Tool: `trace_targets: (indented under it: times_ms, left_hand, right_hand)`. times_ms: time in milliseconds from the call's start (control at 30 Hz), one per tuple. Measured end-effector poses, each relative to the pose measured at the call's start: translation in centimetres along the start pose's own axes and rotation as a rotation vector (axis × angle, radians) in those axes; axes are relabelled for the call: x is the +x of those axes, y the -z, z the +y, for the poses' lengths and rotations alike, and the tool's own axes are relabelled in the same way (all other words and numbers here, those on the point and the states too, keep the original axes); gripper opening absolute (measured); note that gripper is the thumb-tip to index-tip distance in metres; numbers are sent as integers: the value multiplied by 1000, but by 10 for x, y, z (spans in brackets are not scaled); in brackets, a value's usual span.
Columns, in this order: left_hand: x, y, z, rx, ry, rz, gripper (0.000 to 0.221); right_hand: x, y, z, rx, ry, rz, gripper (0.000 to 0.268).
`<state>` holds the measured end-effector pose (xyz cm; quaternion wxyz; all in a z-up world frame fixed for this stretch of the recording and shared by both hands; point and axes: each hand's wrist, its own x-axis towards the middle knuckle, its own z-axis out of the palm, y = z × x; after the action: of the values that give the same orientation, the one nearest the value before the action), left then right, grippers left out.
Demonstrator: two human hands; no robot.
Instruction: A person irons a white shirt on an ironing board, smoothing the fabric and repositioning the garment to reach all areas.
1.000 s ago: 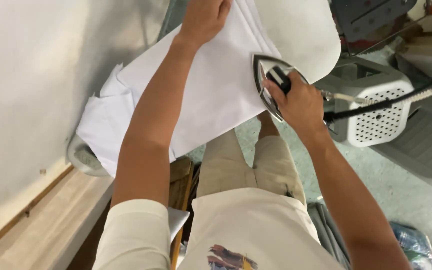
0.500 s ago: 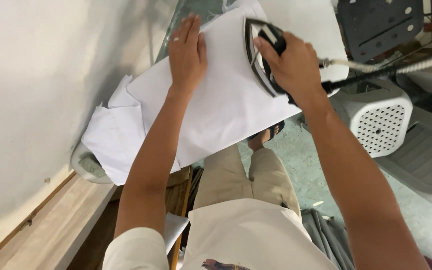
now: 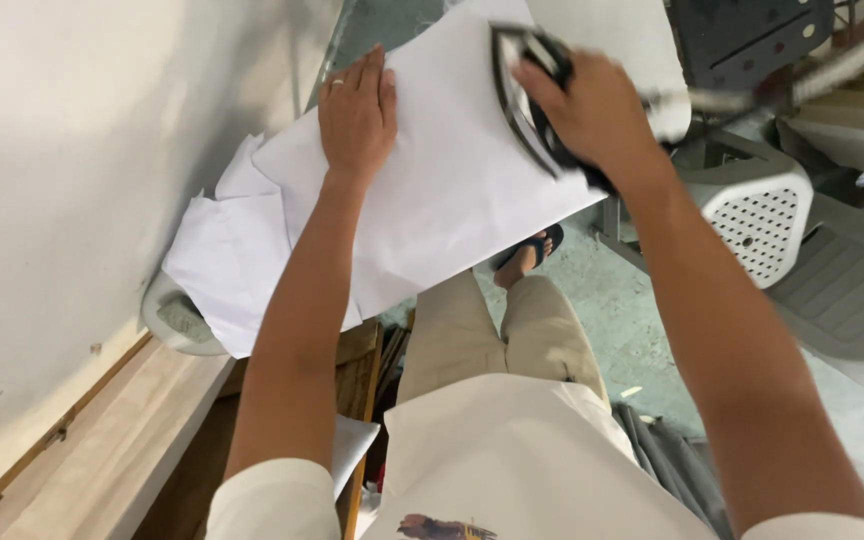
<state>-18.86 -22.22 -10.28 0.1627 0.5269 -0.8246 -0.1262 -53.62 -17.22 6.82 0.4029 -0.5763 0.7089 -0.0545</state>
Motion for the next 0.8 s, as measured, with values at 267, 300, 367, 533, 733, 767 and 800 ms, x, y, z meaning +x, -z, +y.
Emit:
trace_targets:
  times_ms: [267,300,367,533,733,767,800]
  left_hand:
    - [92,-21,38,-417,-71,-108,47]
    - [110,-19,60,-477,-235,-130,43]
    - [123,-41,69,-439,-218,-208,48]
    - [120,-27,61,-495,-193,-255,56]
    - [-42,34,24,-46,50,-131,60]
    - [-74,44,20,38,101,-174,67]
    - [-108,52,16,122,152,-217,76]
  right_hand:
    - [-148,-25,48,-30,-499,-109,88]
    - [-150,-30,53,-22,-514,-79,85]
    - [-137,-32,48,-25,-481,-57,84]
    - [-80,-33,30,-85,-298,7,89]
    - [26,-20,-9,-102,-122,95,96]
    - [46,-15,-17,-84,-71,160,94]
    - [64,-10,-25,-66,-21,225,92]
